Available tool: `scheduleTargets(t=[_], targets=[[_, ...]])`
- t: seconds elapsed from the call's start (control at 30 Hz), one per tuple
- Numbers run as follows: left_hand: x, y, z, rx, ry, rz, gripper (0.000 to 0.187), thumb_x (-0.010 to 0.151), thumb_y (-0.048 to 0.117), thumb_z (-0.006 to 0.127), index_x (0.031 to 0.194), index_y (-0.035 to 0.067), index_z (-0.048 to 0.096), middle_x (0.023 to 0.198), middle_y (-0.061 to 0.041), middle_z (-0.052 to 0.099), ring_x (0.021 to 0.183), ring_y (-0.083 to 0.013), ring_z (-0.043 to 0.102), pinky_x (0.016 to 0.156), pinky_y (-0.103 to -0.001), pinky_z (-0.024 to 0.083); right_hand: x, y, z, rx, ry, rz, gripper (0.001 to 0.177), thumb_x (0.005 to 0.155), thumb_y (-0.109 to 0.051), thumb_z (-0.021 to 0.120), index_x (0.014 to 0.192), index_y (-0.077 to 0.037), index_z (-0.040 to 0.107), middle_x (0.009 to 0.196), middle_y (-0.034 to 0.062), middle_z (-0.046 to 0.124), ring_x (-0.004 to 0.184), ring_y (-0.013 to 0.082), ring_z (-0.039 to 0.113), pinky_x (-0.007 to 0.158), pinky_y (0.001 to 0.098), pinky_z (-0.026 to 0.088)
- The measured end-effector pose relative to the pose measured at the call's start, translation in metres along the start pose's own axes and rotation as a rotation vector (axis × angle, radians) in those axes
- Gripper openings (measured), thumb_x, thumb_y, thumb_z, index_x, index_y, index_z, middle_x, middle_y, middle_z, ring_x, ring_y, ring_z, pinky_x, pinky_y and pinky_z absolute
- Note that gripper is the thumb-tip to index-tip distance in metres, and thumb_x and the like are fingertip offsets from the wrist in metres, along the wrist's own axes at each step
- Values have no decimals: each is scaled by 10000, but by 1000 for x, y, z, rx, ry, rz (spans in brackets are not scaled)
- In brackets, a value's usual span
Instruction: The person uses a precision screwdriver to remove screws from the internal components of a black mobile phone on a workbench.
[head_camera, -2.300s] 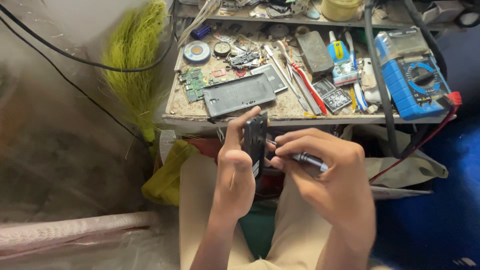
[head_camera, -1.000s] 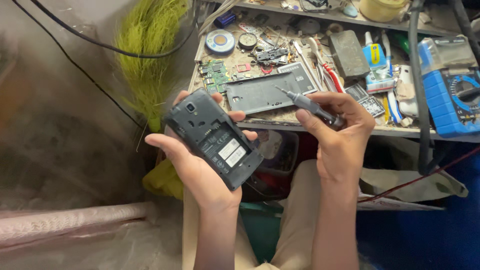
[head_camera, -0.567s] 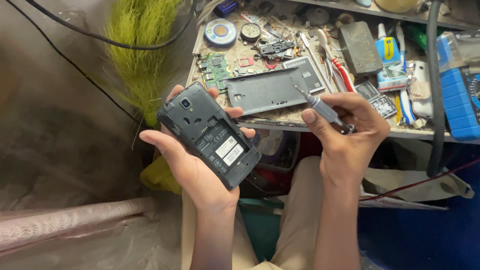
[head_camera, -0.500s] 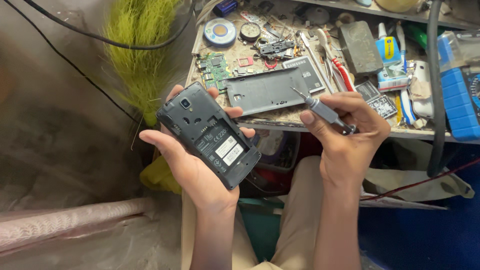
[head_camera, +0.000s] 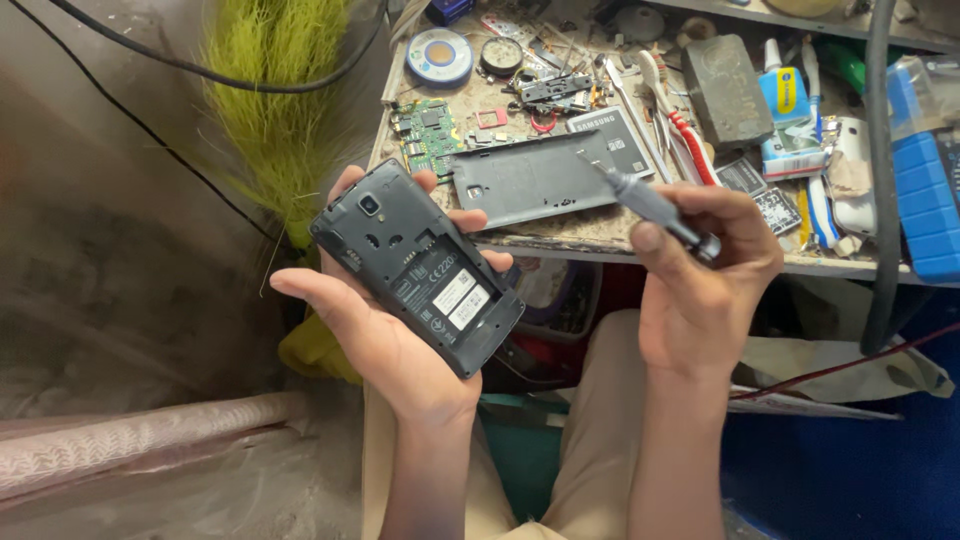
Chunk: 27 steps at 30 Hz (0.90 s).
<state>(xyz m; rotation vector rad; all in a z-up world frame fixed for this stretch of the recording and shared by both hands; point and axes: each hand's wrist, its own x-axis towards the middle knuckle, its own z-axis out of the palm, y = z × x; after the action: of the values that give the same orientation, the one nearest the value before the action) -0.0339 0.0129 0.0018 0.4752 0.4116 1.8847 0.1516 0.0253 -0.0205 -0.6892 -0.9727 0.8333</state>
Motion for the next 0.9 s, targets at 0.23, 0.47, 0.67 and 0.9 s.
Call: scheduleTargets(t=[0.23, 0.47, 0.67, 0.9], targets=[[0, 0, 5, 34, -14, 16, 830, 1013, 752, 414, 1524, 99, 384, 1329, -193, 575, 1020, -337, 685, 737, -467, 629, -2, 0, -11, 152, 20, -72, 226, 968, 110, 833, 1135, 13, 716, 1178, 153, 658, 998, 167, 628, 928, 255, 521], [2, -1, 6, 34, 19, 30, 837, 994, 760, 415, 1521, 112, 378, 1325, -190, 574, 1016, -333, 683, 735, -472, 633, 3, -3, 12, 79, 21, -158, 263, 1039, -62, 787, 1202, -7, 588, 1138, 132, 623, 1009, 171, 640, 976, 307, 592], [-1, -2, 3, 34, -1, 48, 824, 1028, 740, 397, 1547, 101, 371, 1352, -199, 564, 1040, -332, 682, 755, -470, 632, 0, 0, 24, -170, -42, -145, 383, 1068, -6, 748, 1271, -79, 431, 1122, 132, 601, 1079, 239, 726, 908, 352, 640], [-2, 0, 3, 40, 0, 58, 830, 1041, 737, 389, 1557, 88, 366, 1358, -199, 557, 1049, -325, 679, 768, -462, 632, -3, 7, 20, -320, -70, -167, 521, 1135, 40, 731, 1473, -89, 356, 1256, 185, 667, 1087, 164, 657, 1023, 266, 547]])
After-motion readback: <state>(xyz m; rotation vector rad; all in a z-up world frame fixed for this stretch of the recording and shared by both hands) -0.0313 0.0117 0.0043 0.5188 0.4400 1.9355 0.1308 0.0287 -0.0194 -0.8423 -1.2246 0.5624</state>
